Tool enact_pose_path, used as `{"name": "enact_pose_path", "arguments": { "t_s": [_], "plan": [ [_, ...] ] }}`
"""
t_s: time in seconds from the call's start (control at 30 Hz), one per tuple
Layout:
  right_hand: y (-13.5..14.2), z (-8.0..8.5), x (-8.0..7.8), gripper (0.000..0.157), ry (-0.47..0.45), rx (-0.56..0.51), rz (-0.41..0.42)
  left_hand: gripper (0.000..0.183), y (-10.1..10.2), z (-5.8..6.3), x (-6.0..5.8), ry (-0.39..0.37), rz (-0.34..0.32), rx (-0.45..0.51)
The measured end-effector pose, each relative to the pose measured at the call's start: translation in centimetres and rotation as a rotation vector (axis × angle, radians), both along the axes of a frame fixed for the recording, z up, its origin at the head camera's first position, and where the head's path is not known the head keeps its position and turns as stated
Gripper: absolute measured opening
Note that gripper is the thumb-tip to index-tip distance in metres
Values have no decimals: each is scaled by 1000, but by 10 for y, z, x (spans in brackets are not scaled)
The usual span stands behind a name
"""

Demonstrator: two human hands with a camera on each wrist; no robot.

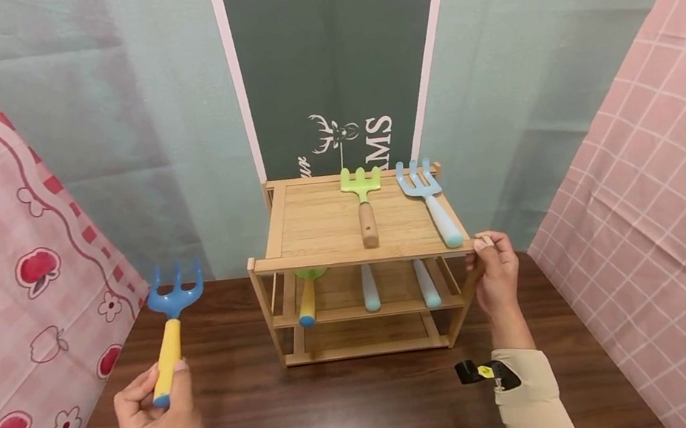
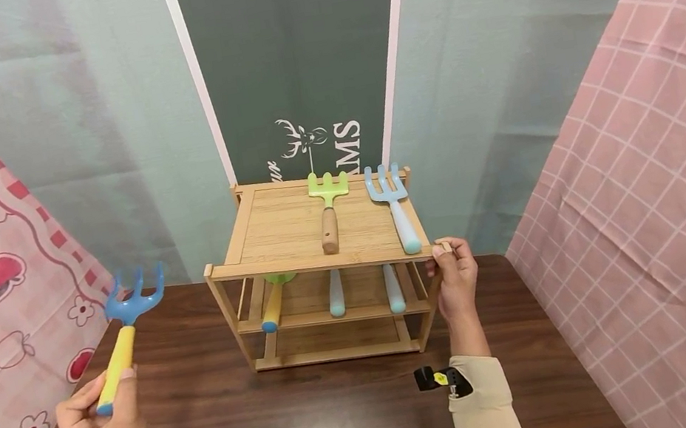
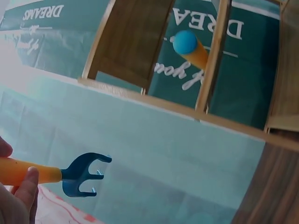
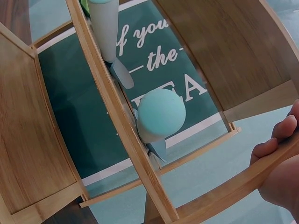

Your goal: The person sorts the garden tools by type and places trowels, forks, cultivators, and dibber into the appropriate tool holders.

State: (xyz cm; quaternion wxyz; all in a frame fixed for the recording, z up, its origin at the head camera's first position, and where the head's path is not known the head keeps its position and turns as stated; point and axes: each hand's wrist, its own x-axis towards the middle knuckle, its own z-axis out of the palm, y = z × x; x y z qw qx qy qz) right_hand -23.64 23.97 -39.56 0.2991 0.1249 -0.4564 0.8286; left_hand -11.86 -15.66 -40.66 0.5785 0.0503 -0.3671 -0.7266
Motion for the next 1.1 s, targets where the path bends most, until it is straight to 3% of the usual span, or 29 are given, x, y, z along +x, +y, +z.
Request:
{"name": "enact_pose_path", "arguments": {
  "t_s": [0.33, 1.1],
  "plan": [
    [2, -1, 1, 9, 11, 7, 7, 23, 18, 9, -4, 85, -75, 6],
    [2, -2, -1, 13, 14, -12, 14, 23, 47, 30, -4, 113, -148, -82]
  ]
}}
